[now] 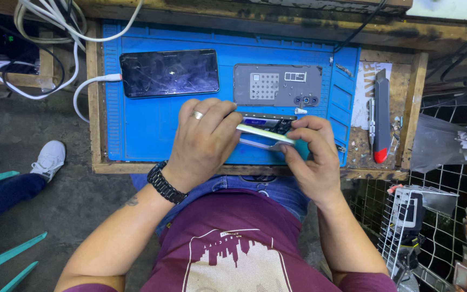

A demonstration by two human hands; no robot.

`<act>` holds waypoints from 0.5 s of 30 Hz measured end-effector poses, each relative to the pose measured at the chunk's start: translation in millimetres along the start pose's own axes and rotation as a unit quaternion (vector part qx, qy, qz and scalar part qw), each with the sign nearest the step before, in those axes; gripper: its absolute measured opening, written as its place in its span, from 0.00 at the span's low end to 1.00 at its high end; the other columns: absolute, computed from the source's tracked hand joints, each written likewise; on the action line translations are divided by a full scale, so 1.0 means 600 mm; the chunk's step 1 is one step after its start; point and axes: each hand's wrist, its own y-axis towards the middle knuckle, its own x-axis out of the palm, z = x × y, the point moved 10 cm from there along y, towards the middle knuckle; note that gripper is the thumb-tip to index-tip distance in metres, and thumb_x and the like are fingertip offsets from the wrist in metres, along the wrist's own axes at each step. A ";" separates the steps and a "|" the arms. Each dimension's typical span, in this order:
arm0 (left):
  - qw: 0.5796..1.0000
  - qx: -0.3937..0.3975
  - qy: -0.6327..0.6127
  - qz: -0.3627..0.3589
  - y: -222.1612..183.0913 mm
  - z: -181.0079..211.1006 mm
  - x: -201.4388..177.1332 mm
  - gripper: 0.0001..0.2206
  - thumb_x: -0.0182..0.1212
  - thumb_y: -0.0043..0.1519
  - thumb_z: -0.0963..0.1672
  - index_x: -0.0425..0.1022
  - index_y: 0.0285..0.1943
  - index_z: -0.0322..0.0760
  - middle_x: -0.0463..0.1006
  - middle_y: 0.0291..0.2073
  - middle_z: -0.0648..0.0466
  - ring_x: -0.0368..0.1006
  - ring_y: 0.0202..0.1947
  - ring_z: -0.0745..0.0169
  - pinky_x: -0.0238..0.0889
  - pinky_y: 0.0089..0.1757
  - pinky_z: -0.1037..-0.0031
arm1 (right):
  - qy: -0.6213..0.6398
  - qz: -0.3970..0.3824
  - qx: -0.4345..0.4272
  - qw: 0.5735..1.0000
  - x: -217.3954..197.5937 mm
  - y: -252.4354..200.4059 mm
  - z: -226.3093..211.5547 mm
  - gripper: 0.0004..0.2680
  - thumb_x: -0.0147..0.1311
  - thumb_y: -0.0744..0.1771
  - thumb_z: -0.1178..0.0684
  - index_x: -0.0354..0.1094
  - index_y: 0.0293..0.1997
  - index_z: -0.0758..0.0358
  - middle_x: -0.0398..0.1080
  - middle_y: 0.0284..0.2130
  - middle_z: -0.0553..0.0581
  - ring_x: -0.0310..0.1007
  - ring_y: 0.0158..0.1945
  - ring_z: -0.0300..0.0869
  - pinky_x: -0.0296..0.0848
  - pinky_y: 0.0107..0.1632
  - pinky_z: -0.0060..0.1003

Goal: The person disassembles a mobile phone by removing the back cover and internal components, then replaces a part and reassembles the device.

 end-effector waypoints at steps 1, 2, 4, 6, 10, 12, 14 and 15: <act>1.000 0.000 0.000 -0.002 0.001 -0.003 0.002 0.14 0.69 0.57 0.39 0.74 0.51 0.33 0.74 0.51 0.49 0.71 0.53 0.52 0.60 0.52 0.59 | 0.000 -0.003 -0.003 1.000 -0.001 0.004 -0.002 0.10 0.62 0.65 0.64 0.69 0.49 0.66 0.65 0.53 0.61 0.68 0.57 0.47 0.68 0.60 0.37; 1.000 -0.001 0.000 -0.005 0.003 -0.006 0.003 0.13 0.69 0.58 0.39 0.74 0.50 0.34 0.75 0.50 0.50 0.71 0.53 0.52 0.59 0.52 0.59 | 0.000 -0.007 -0.007 1.000 -0.004 0.008 -0.004 0.10 0.62 0.65 0.64 0.70 0.49 0.66 0.65 0.54 0.62 0.68 0.58 0.47 0.67 0.61 0.37; 1.000 -0.002 -0.006 -0.004 0.007 -0.013 0.005 0.11 0.69 0.58 0.39 0.74 0.48 0.35 0.75 0.49 0.51 0.72 0.52 0.53 0.60 0.51 0.60 | 0.004 -0.013 -0.014 1.000 -0.010 0.020 -0.009 0.09 0.62 0.65 0.63 0.70 0.50 0.67 0.66 0.55 0.62 0.67 0.59 0.48 0.67 0.63 0.37; 1.000 -0.004 -0.019 0.001 0.011 -0.021 0.007 0.10 0.69 0.58 0.39 0.74 0.46 0.36 0.75 0.47 0.52 0.72 0.51 0.53 0.60 0.52 0.60 | 0.012 -0.019 -0.021 1.000 -0.017 0.037 -0.011 0.09 0.60 0.67 0.61 0.72 0.52 0.68 0.67 0.57 0.63 0.67 0.62 0.48 0.66 0.66 0.37; 0.998 -0.011 -0.065 -0.011 0.021 -0.047 0.014 0.10 0.68 0.58 0.39 0.73 0.45 0.35 0.77 0.47 0.53 0.72 0.51 0.53 0.60 0.51 0.62 | 0.050 -0.095 0.030 0.994 -0.010 0.092 0.015 0.06 0.55 0.69 0.59 0.74 0.49 0.68 0.73 0.55 0.62 0.72 0.61 0.47 0.68 0.64 0.37; 0.996 -0.015 -0.078 -0.031 0.024 -0.057 0.016 0.09 0.66 0.57 0.38 0.73 0.43 0.36 0.77 0.46 0.53 0.73 0.50 0.53 0.61 0.52 0.62 | 0.101 -0.126 0.033 0.986 -0.004 0.119 0.008 0.06 0.53 0.71 0.58 0.74 0.49 0.67 0.75 0.54 0.61 0.73 0.60 0.46 0.69 0.63 0.38; 0.997 0.002 -0.074 -0.035 0.023 -0.052 0.012 0.08 0.65 0.57 0.38 0.73 0.43 0.35 0.77 0.47 0.52 0.73 0.51 0.52 0.61 0.53 0.62 | 0.034 -0.176 -0.006 0.984 0.008 0.137 -0.016 0.06 0.55 0.69 0.59 0.74 0.49 0.68 0.76 0.50 0.61 0.76 0.56 0.47 0.71 0.59 0.39; 0.997 0.010 -0.073 -0.037 0.022 -0.049 0.011 0.08 0.65 0.58 0.38 0.72 0.44 0.35 0.77 0.47 0.51 0.72 0.51 0.52 0.61 0.54 0.62 | 0.000 -0.201 -0.025 0.979 0.014 0.143 -0.028 0.07 0.56 0.68 0.59 0.74 0.49 0.68 0.77 0.48 0.61 0.77 0.54 0.48 0.72 0.57 0.39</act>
